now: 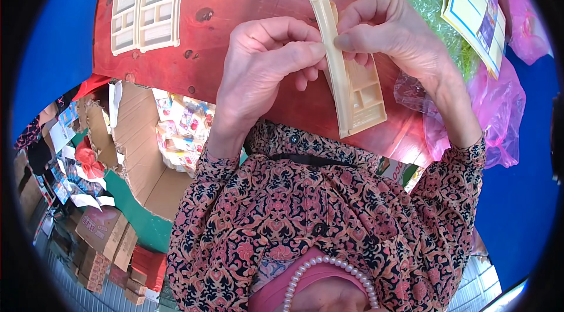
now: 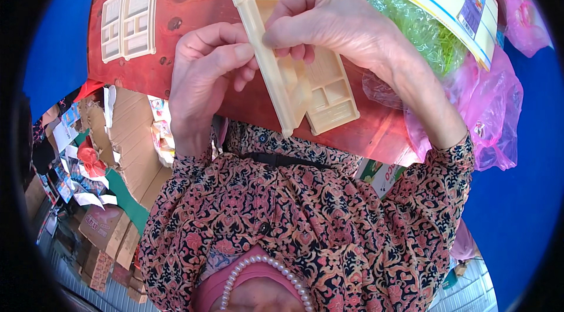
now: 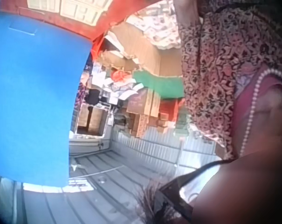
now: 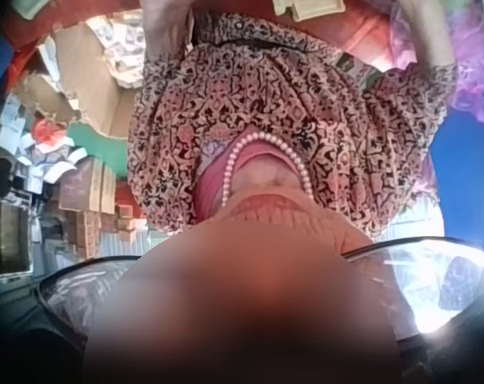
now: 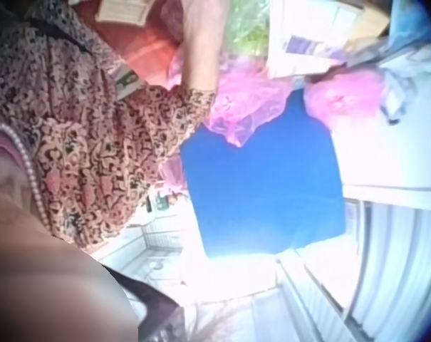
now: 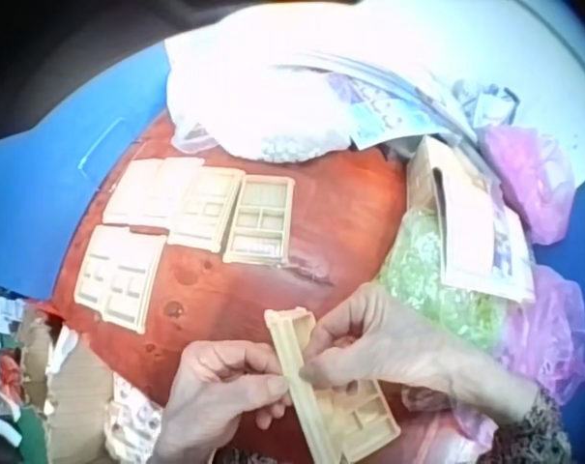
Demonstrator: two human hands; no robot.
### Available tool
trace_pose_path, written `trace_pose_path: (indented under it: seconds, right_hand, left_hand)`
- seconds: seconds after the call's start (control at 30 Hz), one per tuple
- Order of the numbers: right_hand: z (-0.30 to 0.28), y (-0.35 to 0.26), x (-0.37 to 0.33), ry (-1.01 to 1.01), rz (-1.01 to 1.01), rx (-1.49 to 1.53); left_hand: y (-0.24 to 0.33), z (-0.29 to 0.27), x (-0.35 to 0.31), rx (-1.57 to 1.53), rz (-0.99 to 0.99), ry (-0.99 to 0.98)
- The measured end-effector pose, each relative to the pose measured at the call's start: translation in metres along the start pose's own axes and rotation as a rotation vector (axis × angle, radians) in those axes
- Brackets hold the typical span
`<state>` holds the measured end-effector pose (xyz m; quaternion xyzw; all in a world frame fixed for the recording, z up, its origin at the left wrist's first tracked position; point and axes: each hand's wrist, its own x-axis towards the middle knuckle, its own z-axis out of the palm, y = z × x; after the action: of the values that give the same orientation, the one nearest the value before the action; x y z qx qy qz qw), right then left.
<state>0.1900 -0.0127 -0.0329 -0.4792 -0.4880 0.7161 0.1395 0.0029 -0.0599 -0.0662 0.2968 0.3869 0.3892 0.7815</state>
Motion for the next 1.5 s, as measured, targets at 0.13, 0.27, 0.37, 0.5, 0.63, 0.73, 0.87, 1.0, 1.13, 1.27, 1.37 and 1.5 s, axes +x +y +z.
trace_pose_path:
  seconds: [0.13,0.27,0.37,0.5,0.63,0.73,0.87,1.0,1.13,1.27,1.37,1.5]
  right_hand:
    - [-0.001,0.001,0.001,-0.007,0.000,0.011]
    - [-0.003,0.004,0.002,-0.027,0.014,0.016]
    - [-0.003,0.006,0.004,-0.039,0.027,0.021]
    - [-0.004,0.005,0.006,-0.060,0.036,0.042]
    - [-0.002,0.005,0.007,-0.069,0.029,0.043]
    - [0.002,0.003,0.008,-0.033,0.014,-0.001]
    - [0.009,-0.003,0.010,-0.041,0.036,-0.073]
    - [0.007,-0.007,0.010,0.022,0.012,-0.083]
    - [0.003,-0.011,0.008,0.089,0.018,-0.092]
    - [0.000,-0.007,0.013,0.173,0.042,0.004]
    - [0.005,-0.007,0.025,0.183,0.115,-0.065]
    - [0.005,0.010,0.051,0.151,0.005,-0.146]
  left_hand:
    - [-0.001,-0.003,0.002,0.021,0.009,-0.019]
    - [-0.002,-0.004,0.003,0.035,0.013,-0.036]
    - [-0.002,-0.005,0.002,0.018,-0.009,-0.020]
    - [-0.002,-0.007,0.004,-0.010,-0.012,-0.056]
    - [-0.003,-0.007,0.003,0.017,-0.008,-0.025]
    - [-0.005,-0.004,0.001,0.065,0.009,0.029]
    - [-0.001,0.000,-0.009,0.224,0.053,0.139]
    - [0.004,-0.012,-0.015,0.270,0.152,0.250]
    - [0.015,-0.043,-0.028,0.241,0.171,0.410]
    - [0.026,-0.082,-0.024,0.285,0.038,0.373]
    - [0.022,-0.091,-0.017,0.480,0.120,0.483]
    - [0.015,-0.074,-0.011,0.907,0.408,0.714]
